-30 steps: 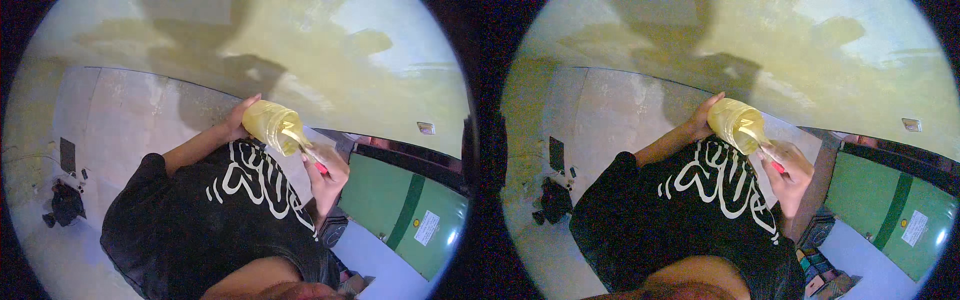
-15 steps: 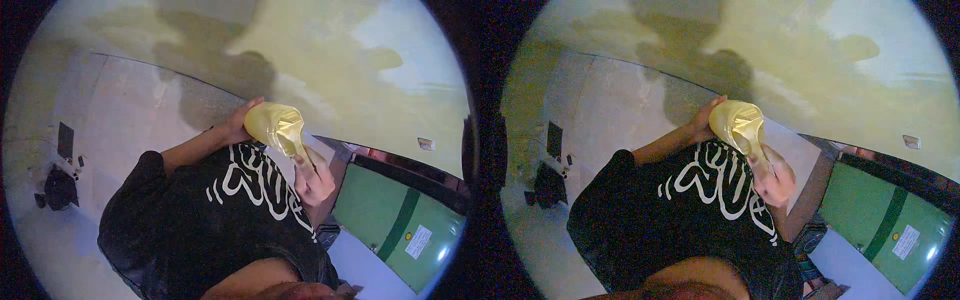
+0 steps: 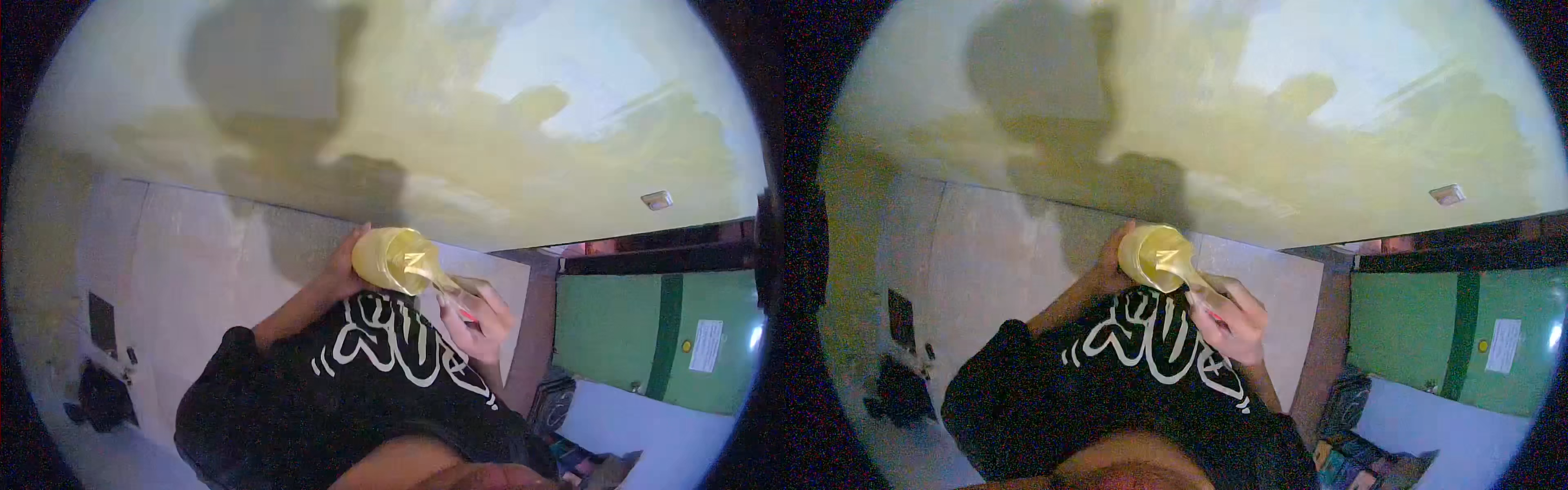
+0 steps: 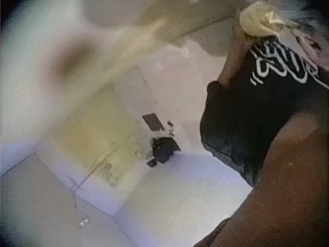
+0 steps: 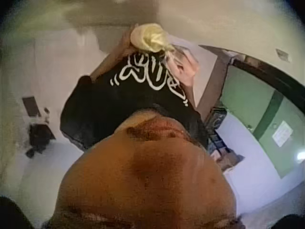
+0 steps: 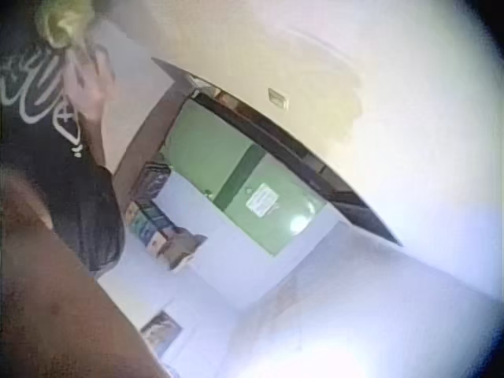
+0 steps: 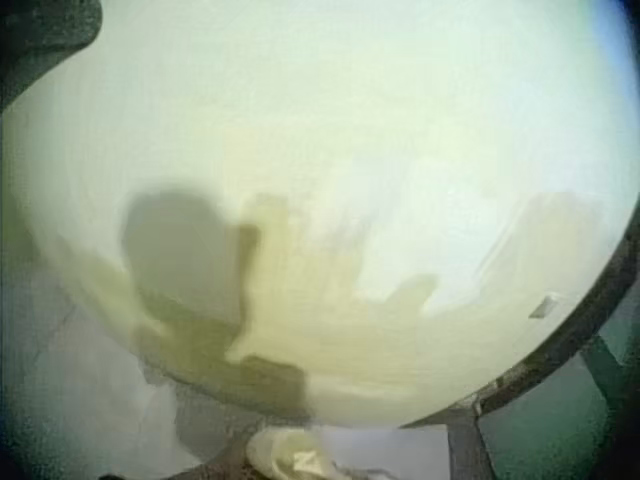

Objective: The person paints a wall yellow using a brush and a cup of paint, applying strokes around a light switch.

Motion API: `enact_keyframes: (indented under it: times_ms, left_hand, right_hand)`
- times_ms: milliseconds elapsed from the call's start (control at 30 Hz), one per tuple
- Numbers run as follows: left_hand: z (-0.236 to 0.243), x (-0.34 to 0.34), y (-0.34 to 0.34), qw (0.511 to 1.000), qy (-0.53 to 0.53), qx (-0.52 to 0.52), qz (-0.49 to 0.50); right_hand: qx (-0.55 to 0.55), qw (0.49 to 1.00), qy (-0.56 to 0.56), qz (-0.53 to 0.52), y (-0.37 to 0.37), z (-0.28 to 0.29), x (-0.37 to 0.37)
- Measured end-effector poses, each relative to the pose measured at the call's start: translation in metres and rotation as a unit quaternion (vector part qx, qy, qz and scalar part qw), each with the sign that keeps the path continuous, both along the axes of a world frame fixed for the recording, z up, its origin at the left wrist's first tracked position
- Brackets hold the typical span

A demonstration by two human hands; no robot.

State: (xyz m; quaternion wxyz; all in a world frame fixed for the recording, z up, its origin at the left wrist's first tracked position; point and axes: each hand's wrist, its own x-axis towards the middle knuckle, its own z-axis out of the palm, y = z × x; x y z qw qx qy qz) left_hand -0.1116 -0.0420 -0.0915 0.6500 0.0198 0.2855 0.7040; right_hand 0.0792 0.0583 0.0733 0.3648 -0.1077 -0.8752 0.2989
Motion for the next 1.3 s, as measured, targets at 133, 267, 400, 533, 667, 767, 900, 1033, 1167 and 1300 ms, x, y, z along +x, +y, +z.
enact_keyframes:
  times_ms: [133,267,400,533,667,767,900,1033,1167,1300]
  left_hand:
    - [0.008,-0.001,0.005,0.998,-0.063,0.003,-0.013]
    - [-0.001,-0.003,0.011,0.996,-0.086,-0.018,-0.011]
    - [0.010,-0.007,0.003,0.999,-0.041,-0.018,-0.025]
    - [-0.015,-0.021,-0.002,0.982,-0.133,0.082,-0.110]
    - [0.008,-0.016,-0.005,0.994,-0.072,0.001,-0.080]
    - [0.021,-0.017,-0.012,0.992,-0.098,-0.008,-0.076]
    - [0.036,-0.016,-0.007,0.996,-0.069,-0.033,-0.052]
    - [0.034,-0.016,-0.018,0.981,0.184,0.023,-0.049]
    - [0.035,-0.027,-0.006,0.987,-0.119,0.043,-0.101]
    - [0.069,-0.011,-0.015,0.998,-0.066,-0.001,-0.002]
  right_hand:
    - [-0.075,0.995,0.021,-0.068,0.008,-0.002,0.011]
    - [-0.391,0.903,0.110,-0.136,0.012,-0.019,0.013]
    - [-0.578,0.783,0.208,-0.102,0.012,-0.038,0.010]
    - [-0.653,0.729,0.199,-0.051,0.012,-0.067,0.008]
    - [-0.697,0.680,0.225,0.011,0.007,-0.075,0.007]
    - [-0.732,0.612,0.293,0.059,-0.007,-0.073,0.004]
    - [-0.738,0.586,0.333,0.042,-0.017,-0.066,-0.001]
    - [-0.695,0.637,0.329,0.053,-0.016,-0.029,-0.001]
    - [-0.597,0.731,0.331,-0.002,0.000,0.027,-0.001]
    - [-0.259,0.928,0.218,-0.158,0.016,0.105,-0.007]
